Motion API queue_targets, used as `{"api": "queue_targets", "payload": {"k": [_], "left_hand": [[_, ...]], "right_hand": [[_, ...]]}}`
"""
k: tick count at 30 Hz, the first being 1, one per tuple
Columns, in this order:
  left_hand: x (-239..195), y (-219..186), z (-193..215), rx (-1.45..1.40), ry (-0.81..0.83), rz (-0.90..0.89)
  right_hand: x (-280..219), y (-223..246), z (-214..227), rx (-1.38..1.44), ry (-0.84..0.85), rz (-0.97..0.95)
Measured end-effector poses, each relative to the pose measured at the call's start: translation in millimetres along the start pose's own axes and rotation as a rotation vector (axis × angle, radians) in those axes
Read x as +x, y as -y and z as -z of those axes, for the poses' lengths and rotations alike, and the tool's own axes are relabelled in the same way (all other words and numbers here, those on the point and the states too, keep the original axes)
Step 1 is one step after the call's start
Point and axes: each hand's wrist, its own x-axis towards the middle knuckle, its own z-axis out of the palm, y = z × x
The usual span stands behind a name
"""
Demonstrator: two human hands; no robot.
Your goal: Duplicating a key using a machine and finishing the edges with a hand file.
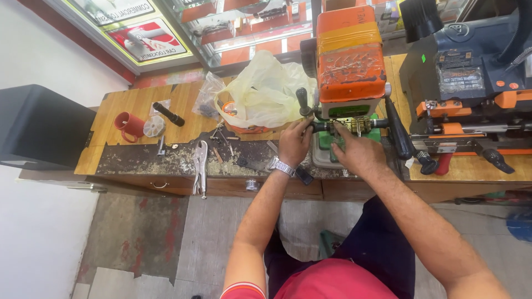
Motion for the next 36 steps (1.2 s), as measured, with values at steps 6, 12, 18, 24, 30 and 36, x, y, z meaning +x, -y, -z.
{"api": "queue_targets", "payload": {"k": [6,12,18,24,30,36], "left_hand": [[-1.6,6.4,-4.8,-0.003,0.014,0.044],[-3.1,10.3,-9.4,0.023,0.007,0.035],[-4.2,16.4,-15.3,0.016,0.028,0.062],[-4.2,15.3,-11.6,0.003,0.028,0.040],[-5.3,17.1,-13.1,-0.015,0.027,0.040],[-4.1,16.1,-12.1,-0.017,-0.003,0.032]], "right_hand": [[-1.3,4.7,4.3,0.038,-0.033,0.022],[1.1,-5.1,-10.3,-0.046,-0.085,0.052],[10.5,-14.5,-29.2,0.008,-0.233,0.090],[23.7,-31.5,-53.5,-0.094,-0.427,0.157],[4.2,-9.1,-17.4,-0.196,-0.121,0.066],[4.9,6.3,7.4,-0.102,-0.011,0.017]]}}
